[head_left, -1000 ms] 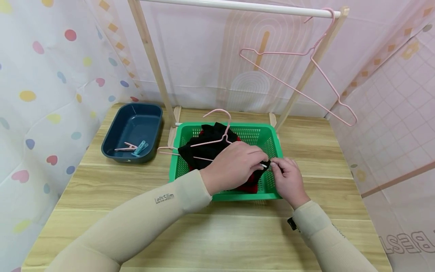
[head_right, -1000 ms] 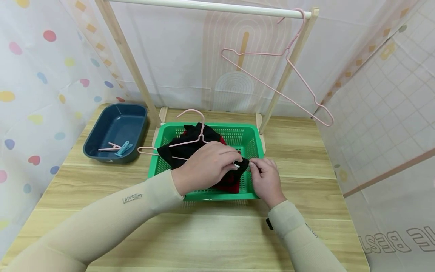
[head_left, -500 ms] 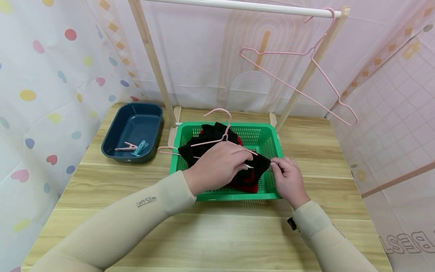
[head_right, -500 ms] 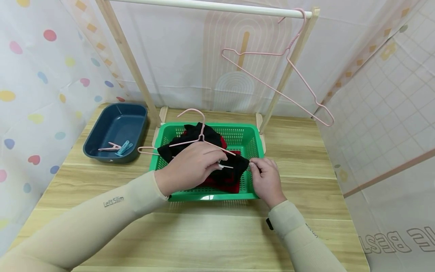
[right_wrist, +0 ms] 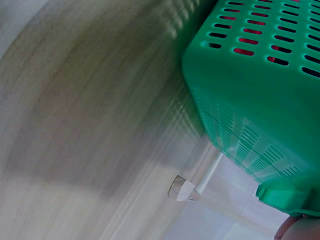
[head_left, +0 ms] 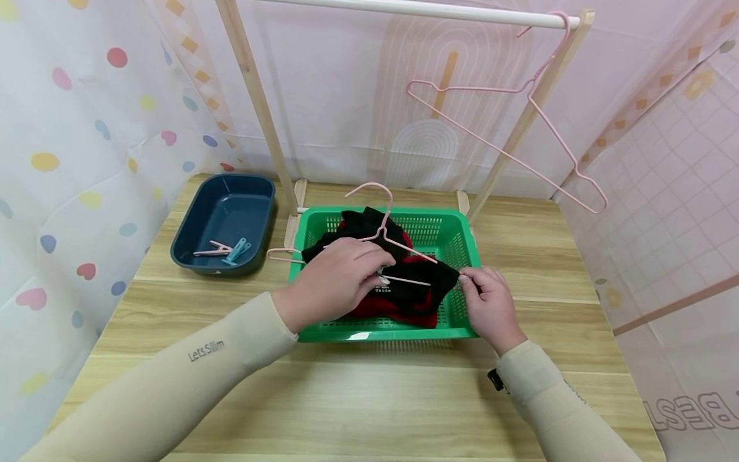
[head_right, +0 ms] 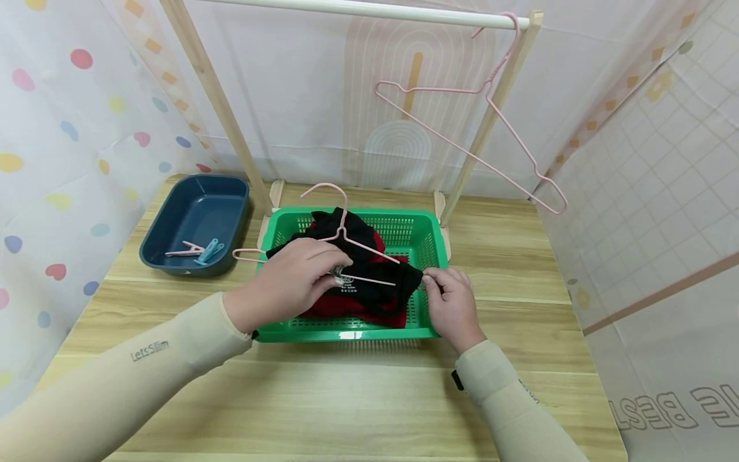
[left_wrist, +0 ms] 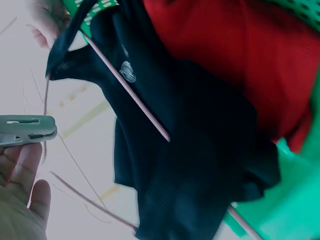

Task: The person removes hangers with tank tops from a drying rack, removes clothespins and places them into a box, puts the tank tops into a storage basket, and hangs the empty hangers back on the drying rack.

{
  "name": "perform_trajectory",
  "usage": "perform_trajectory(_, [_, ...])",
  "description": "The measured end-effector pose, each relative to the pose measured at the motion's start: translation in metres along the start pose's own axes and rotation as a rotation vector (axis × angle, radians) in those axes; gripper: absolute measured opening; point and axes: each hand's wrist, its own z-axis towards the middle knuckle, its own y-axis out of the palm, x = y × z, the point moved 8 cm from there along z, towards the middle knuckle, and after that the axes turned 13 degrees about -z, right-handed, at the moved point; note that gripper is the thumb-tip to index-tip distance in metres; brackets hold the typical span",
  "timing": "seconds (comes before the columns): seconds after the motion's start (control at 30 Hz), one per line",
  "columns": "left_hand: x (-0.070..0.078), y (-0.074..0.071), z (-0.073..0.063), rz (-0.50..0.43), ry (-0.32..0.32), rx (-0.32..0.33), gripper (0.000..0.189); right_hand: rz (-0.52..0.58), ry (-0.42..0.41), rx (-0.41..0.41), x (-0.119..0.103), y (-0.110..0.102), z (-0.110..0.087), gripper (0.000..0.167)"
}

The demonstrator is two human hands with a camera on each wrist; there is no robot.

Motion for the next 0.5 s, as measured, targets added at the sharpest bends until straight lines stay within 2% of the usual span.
perform_trajectory(0.27, [-0.019,-0.020,-0.023,-0.009,-0.036,0.067,0.030,0.002,0.000,0.004,0.001,0.000,0.000,0.013])
perform_trajectory(0.5, [-0.040,-0.036,-0.040,0.026,-0.115,0.074,0.035,0.003,0.004,0.002,0.000,0.000,0.000,0.013])
